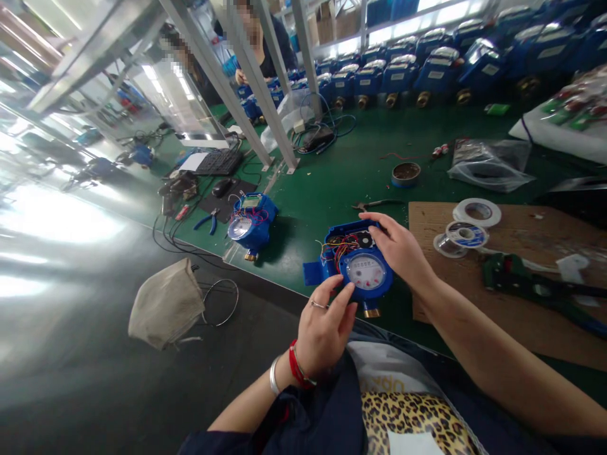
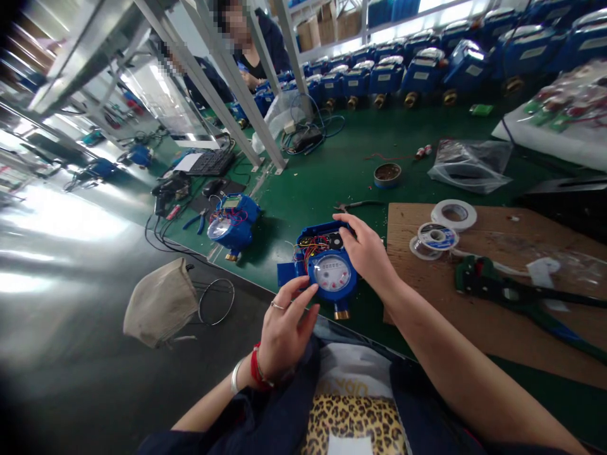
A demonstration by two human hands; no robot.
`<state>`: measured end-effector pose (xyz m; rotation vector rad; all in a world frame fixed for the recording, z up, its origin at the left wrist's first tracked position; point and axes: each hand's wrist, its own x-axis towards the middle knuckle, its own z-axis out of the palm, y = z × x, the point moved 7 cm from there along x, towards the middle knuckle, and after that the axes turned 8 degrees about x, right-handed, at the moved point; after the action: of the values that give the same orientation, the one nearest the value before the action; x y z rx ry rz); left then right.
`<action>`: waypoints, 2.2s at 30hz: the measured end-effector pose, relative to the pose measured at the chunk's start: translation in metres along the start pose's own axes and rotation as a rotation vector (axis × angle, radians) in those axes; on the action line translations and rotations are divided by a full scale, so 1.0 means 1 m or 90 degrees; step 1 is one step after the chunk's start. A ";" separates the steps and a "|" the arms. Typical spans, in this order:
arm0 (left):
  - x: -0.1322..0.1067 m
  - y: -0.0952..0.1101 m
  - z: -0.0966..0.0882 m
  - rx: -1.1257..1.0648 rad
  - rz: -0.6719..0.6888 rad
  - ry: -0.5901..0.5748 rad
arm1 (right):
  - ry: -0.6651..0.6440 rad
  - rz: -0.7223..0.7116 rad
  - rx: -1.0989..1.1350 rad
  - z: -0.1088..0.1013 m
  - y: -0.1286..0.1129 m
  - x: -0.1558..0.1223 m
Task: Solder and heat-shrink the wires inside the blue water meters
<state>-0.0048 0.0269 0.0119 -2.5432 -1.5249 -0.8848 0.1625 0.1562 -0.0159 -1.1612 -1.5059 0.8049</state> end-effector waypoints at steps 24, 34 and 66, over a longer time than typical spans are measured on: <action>0.068 -0.094 0.015 -0.376 -0.252 -0.088 | -0.023 0.017 -0.026 0.001 0.006 0.001; 0.070 -0.083 -0.005 -0.393 -0.180 -0.108 | -0.020 0.035 -0.031 0.001 0.008 0.001; 0.089 -0.028 -0.004 -0.115 -0.072 -0.055 | 0.059 -0.036 0.007 -0.008 -0.011 -0.002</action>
<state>0.0013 0.1107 0.0523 -2.6740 -1.7025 -0.9793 0.1673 0.1500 -0.0050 -1.1276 -1.4505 0.7108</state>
